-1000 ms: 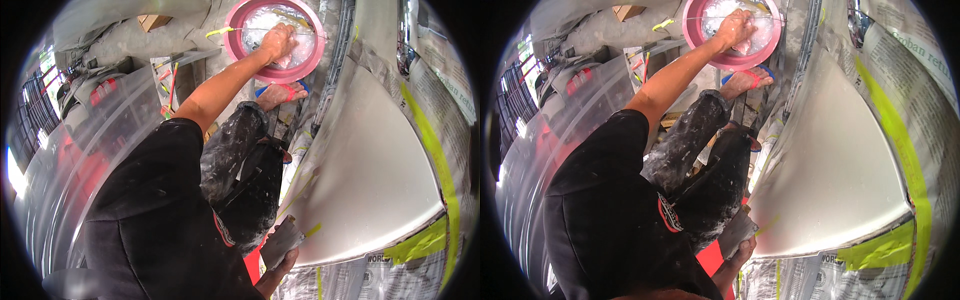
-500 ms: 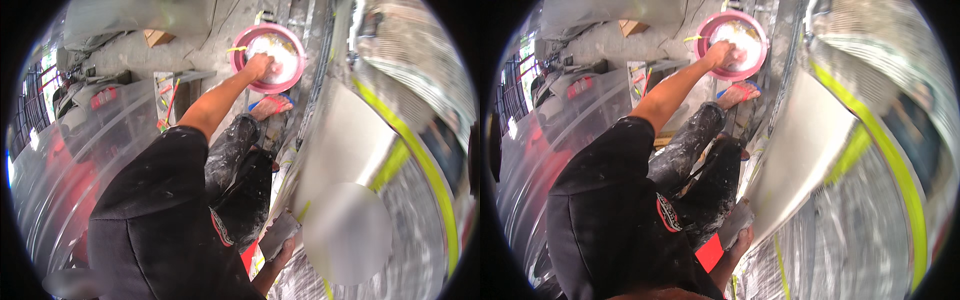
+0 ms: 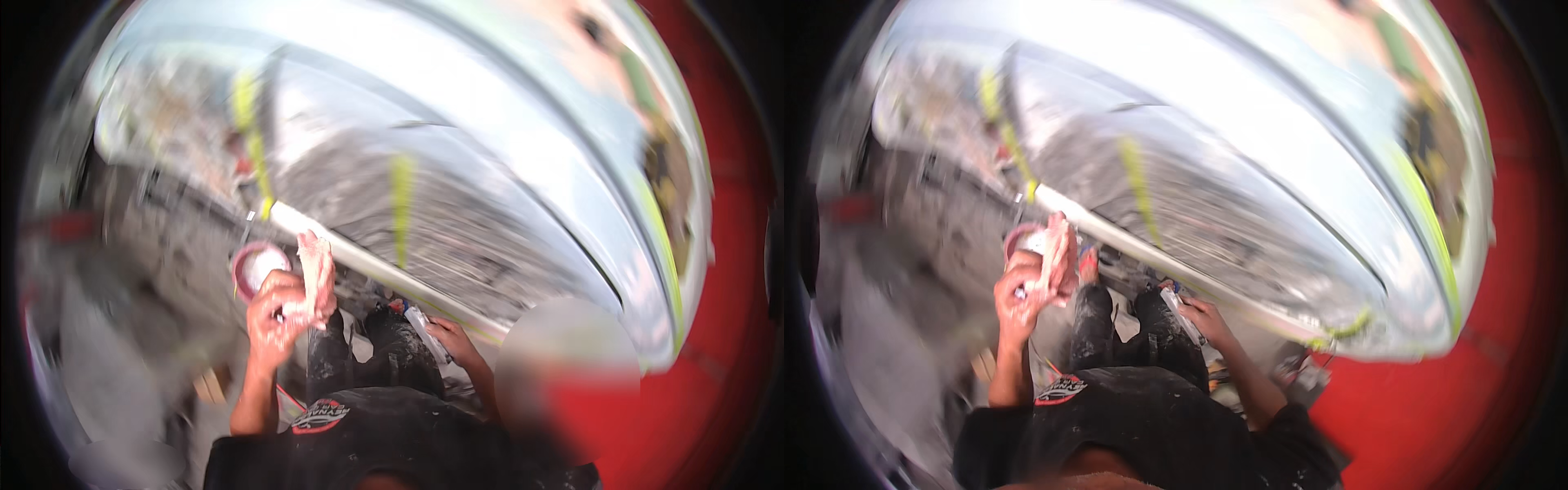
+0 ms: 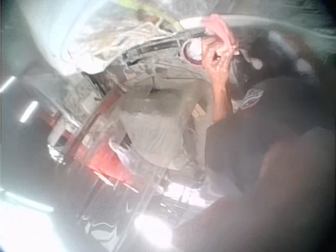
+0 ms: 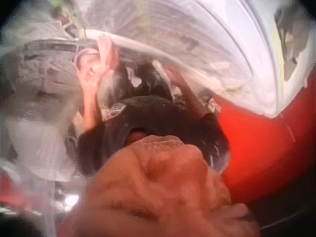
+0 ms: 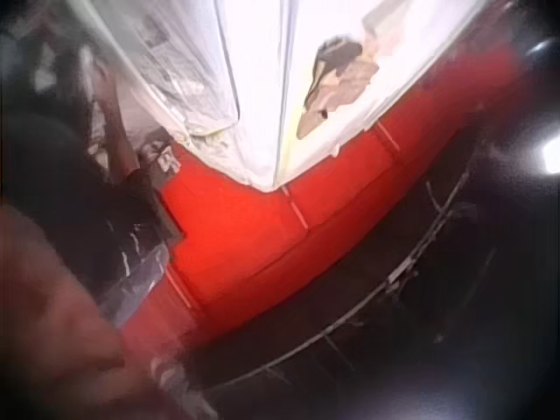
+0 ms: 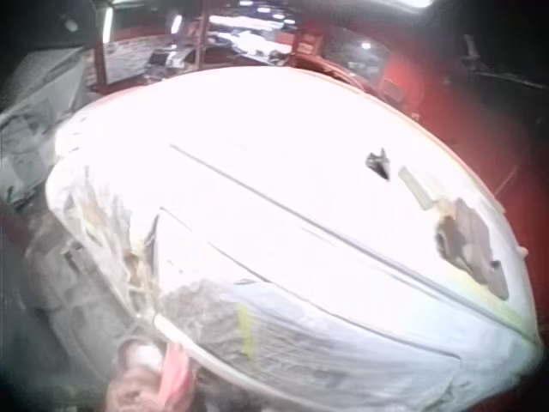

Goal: The person sands a white car panel using various sanding blocks and a wet sanding method. They repeatedly rub the surface, dip the sanding block into a pink bucket of water, and wipe the panel with a cloth.

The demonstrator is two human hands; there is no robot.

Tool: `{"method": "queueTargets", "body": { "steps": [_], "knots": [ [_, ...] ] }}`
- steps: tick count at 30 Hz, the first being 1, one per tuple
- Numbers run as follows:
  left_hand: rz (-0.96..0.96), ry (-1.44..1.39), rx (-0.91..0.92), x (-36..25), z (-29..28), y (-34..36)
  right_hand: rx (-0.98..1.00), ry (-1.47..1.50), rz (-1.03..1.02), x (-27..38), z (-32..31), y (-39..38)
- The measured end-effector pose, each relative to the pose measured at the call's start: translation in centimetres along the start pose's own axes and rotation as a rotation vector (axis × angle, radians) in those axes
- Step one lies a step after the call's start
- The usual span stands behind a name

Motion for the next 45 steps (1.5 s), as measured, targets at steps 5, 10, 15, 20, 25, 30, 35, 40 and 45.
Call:
{"method": "queueTargets", "body": {
  "steps": [5, 10, 15, 20, 25, 30, 35, 40, 45],
  "knots": [
    [0.78, 0.317, 0.234, -12.2, 18.3, 3.4, -0.252, 0.17, -0.001, -6.1, -2.9, -4.9],
    [1.172, 0.715, 0.351, -12.0, 38.8, 7.2, -0.604, 0.53, -0.088, -5.4, -5.8, -14.0],
    [1.333, 1.01, 0.352, -9.0, 53.7, 4.8, -0.928, 0.84, -0.072, -12.9, -6.4, -22.3],
    [1.475, 1.008, 0.426, -6.0, 69.3, -0.4, -1.061, 0.874, -0.153, -13.9, -9.8, -28.1],
    [1.525, 0.964, 0.487, -4.9, 77.4, -1.7, -1.226, 0.624, -0.552, -7.2, -20.9, -32.9],
    [1.499, 0.798, 0.678, -11.4, 75.2, 1.0, -1.493, -0.046, -0.605, 4.3, -33.1, -34.3],
    [1.549, 0.629, 0.508, -18.8, 72.2, 4.9, -1.622, -0.629, -0.472, 9.1, -40.3, -30.2],
    [1.552, 0.743, 0.63, -18.6, 71.9, 8.8, -1.586, -0.877, -0.349, 11.4, -42.6, -27.0],
    [1.524, 0.702, 0.651, -17.0, 72.5, 11.0, -1.477, -1.038, -0.486, 15.1, -38.3, -23.4]
  ]
}}
Point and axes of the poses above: each hand's wrist, its own y-axis towards the middle knuckle, its own z-axis out of the palm, x = y × z, the point moved 5 cm from there along y, towards the middle knuckle, and after that the axes turned 11 degrees about -z, right-handed, at the moved point
